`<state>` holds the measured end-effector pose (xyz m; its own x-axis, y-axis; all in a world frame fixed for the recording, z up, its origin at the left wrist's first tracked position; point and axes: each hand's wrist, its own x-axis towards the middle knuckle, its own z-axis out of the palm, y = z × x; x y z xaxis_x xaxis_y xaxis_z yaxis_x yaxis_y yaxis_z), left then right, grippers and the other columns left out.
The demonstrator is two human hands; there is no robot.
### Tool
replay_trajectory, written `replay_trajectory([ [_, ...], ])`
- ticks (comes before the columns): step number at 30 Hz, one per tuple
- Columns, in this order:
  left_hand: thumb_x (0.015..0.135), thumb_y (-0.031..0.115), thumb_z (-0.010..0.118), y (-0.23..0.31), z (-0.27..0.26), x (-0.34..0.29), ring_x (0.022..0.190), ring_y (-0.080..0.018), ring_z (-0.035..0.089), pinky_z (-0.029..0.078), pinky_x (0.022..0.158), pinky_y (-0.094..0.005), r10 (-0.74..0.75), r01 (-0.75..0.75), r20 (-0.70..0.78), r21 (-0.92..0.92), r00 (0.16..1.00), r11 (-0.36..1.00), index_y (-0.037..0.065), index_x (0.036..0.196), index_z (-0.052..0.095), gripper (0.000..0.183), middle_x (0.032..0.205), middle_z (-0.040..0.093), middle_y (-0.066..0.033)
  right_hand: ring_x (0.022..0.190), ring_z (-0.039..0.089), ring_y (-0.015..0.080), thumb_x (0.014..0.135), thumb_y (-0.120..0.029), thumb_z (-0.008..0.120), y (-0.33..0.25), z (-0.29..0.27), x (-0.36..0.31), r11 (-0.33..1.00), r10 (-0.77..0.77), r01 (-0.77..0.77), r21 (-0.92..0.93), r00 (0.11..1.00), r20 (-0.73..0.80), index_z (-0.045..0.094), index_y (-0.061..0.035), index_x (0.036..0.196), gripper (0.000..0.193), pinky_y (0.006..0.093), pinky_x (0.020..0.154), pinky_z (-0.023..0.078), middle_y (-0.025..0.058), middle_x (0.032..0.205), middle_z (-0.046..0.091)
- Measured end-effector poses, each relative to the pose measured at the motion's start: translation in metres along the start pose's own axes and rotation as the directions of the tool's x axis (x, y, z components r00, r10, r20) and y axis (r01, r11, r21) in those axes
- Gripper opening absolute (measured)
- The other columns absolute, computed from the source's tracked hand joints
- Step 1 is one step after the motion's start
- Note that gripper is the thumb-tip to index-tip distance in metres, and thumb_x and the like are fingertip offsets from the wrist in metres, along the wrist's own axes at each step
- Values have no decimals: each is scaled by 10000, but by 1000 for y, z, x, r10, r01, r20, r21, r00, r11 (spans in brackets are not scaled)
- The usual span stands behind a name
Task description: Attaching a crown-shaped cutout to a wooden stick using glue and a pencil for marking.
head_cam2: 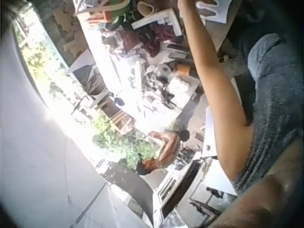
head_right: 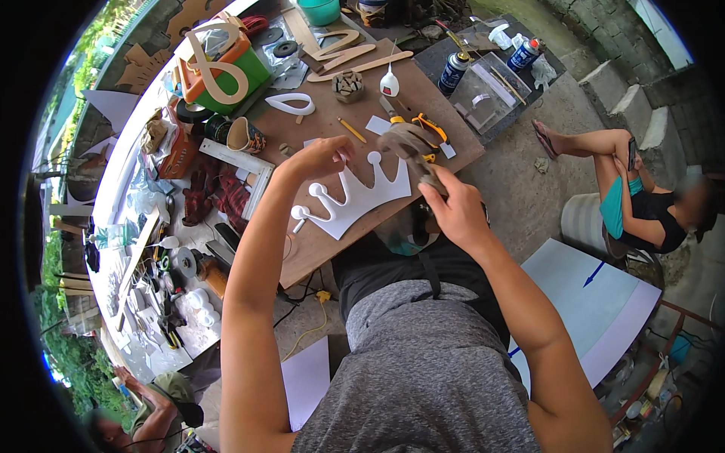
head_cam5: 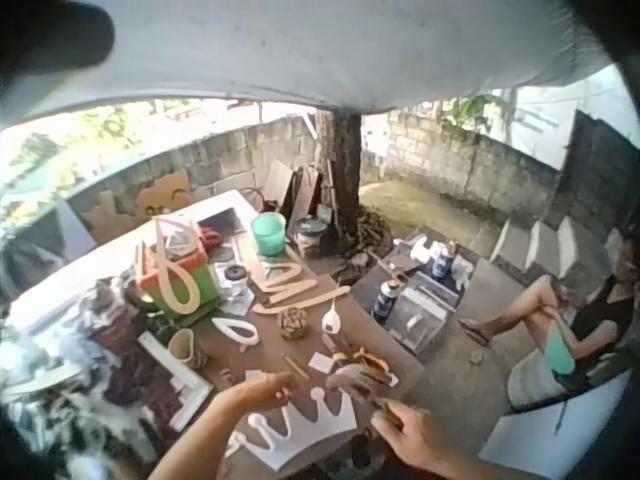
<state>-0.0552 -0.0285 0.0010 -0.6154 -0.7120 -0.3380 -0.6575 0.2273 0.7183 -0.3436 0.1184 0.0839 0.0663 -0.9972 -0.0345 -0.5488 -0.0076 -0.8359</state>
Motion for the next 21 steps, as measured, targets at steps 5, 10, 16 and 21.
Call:
replay_trajectory([
  [5,856,1,627,0,-2,-29,1051,-275,704,554,921,-379,50,-54,-235,-13,971,998,22,1189,612,334,1129,726,-135,815,694,210,998,-188,671,25,-27,-28,999,36,-36,2,999,-32,617,61,1223,340,326,742,538,182,968,693],
  [10,906,59,640,11,19,-71,1007,-270,716,550,873,-375,-150,-36,-605,-285,782,958,25,1188,618,286,1087,734,-135,722,662,198,1010,-204,662,27,-43,-48,997,74,-73,31,996,-42,631,43,1182,302,326,678,523,149,855,670],
  [16,950,-6,596,36,87,-106,800,-108,610,511,752,-278,-274,-175,-726,-477,631,861,3,1149,632,202,1021,727,-61,653,627,149,1021,-223,651,32,-44,-52,982,134,-130,141,991,-24,647,18,1155,277,315,594,496,100,770,644],
  [21,937,9,629,90,156,-123,782,-110,609,497,731,-270,-357,-91,-578,-604,734,792,6,1038,682,114,889,705,-39,629,599,109,1016,-199,657,31,-42,-49,952,152,-150,266,988,14,657,20,1155,259,276,545,481,53,790,641],
])
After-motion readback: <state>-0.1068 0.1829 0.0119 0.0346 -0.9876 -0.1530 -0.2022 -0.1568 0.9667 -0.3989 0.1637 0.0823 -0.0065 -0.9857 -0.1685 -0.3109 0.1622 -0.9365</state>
